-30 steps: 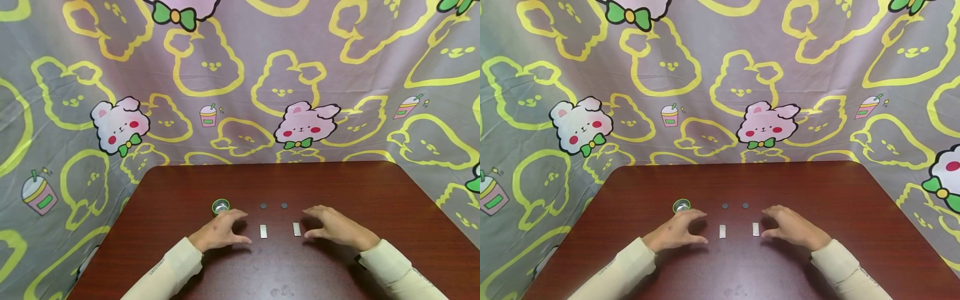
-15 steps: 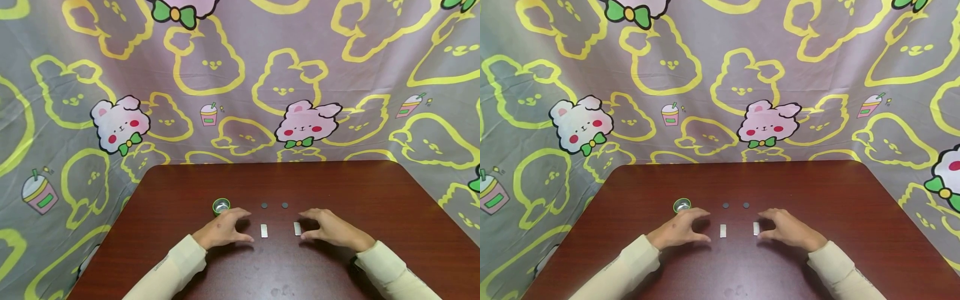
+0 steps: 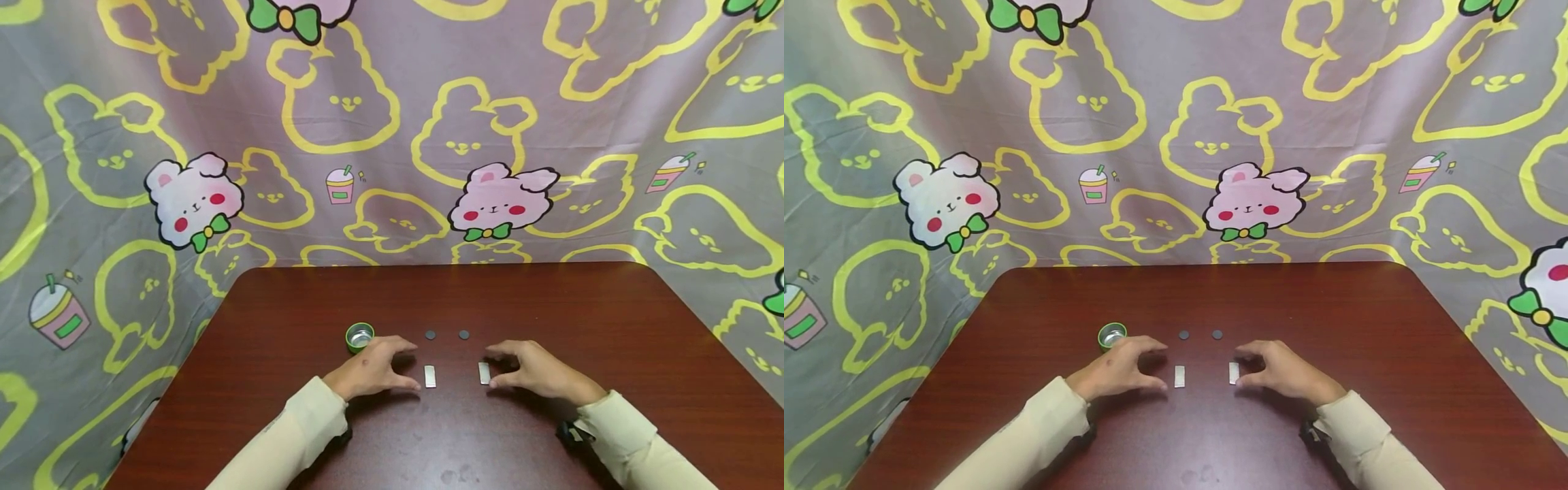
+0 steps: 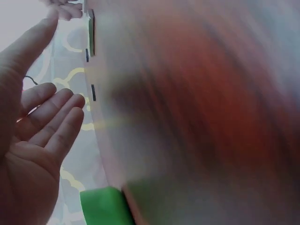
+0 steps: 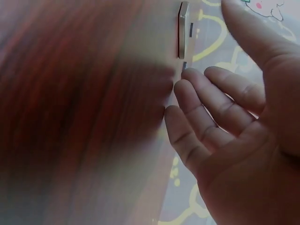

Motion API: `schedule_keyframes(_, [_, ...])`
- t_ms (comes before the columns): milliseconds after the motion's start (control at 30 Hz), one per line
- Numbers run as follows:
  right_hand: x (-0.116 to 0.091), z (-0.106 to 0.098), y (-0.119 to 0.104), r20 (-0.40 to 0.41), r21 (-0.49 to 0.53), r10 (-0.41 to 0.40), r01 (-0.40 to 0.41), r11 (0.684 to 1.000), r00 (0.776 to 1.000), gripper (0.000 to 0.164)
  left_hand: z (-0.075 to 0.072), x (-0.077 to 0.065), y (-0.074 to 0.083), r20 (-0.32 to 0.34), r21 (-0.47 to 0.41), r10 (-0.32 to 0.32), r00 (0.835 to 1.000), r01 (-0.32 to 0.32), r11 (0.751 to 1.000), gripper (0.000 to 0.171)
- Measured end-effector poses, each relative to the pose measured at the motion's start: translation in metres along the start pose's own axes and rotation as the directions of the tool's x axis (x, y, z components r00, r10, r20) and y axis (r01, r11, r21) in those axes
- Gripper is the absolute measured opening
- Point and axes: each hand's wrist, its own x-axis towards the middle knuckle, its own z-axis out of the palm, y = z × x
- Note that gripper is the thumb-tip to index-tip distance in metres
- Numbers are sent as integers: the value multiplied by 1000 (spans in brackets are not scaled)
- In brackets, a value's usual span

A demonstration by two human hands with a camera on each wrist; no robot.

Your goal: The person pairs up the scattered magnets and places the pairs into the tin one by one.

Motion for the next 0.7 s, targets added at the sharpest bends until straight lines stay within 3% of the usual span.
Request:
schedule_keyframes(200, [3, 4, 2, 7, -34, -22, 22, 999, 1000, 48, 6, 3, 0, -5, -62, -23, 1000, 22, 998, 63])
schedule_keyframes(467, [3, 10, 2, -35, -6, -29, 29, 1000, 999, 41, 16, 6, -1, -3, -148, -33, 999, 32, 988, 49])
schedule_keyframes(700, [4, 12, 2, -69, -10, -40, 39, 999, 997, 37, 23, 11, 1, -8, -173, -61, 998, 59, 983, 42])
